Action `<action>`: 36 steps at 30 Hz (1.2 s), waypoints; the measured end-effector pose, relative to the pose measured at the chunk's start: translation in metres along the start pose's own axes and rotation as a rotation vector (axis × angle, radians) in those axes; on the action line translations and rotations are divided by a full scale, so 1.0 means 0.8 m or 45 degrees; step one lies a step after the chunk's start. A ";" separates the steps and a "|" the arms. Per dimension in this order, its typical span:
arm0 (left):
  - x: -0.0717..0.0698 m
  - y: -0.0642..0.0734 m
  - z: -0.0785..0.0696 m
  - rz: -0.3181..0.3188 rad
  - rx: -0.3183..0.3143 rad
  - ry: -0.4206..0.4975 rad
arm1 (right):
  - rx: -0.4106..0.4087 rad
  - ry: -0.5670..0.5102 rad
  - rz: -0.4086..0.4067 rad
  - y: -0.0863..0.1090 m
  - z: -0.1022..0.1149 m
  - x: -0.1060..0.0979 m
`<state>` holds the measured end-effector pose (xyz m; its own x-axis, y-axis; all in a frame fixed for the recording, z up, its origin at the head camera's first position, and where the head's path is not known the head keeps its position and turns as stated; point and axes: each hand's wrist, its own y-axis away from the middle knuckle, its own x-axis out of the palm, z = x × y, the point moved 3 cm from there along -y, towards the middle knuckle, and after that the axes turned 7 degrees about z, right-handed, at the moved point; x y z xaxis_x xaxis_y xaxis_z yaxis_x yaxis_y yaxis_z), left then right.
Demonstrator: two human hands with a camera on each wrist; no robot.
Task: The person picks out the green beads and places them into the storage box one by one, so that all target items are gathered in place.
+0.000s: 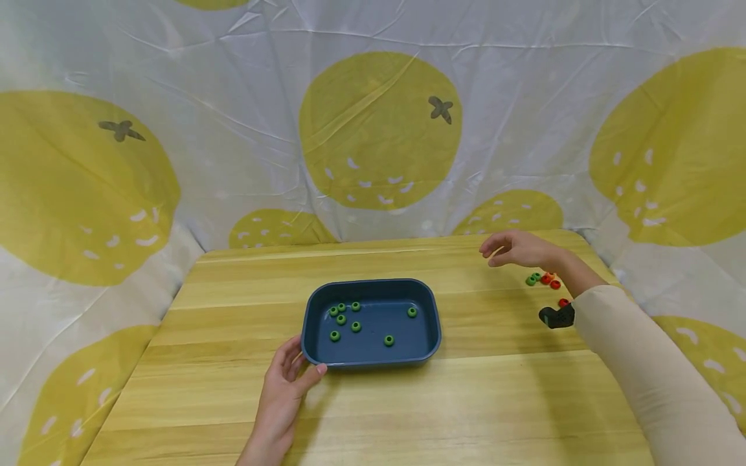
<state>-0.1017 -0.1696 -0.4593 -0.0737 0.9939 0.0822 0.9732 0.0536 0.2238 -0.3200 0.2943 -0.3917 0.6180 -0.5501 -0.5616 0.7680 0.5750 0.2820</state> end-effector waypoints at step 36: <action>-0.003 0.001 0.000 -0.010 -0.003 -0.028 | 0.205 0.106 -0.338 0.065 -0.127 -0.024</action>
<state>-0.1011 -0.1717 -0.4597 -0.0764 0.9953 0.0587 0.9721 0.0612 0.2262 -0.3090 0.3962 -0.4458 0.3816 -0.6131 -0.6918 0.9215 0.3111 0.2326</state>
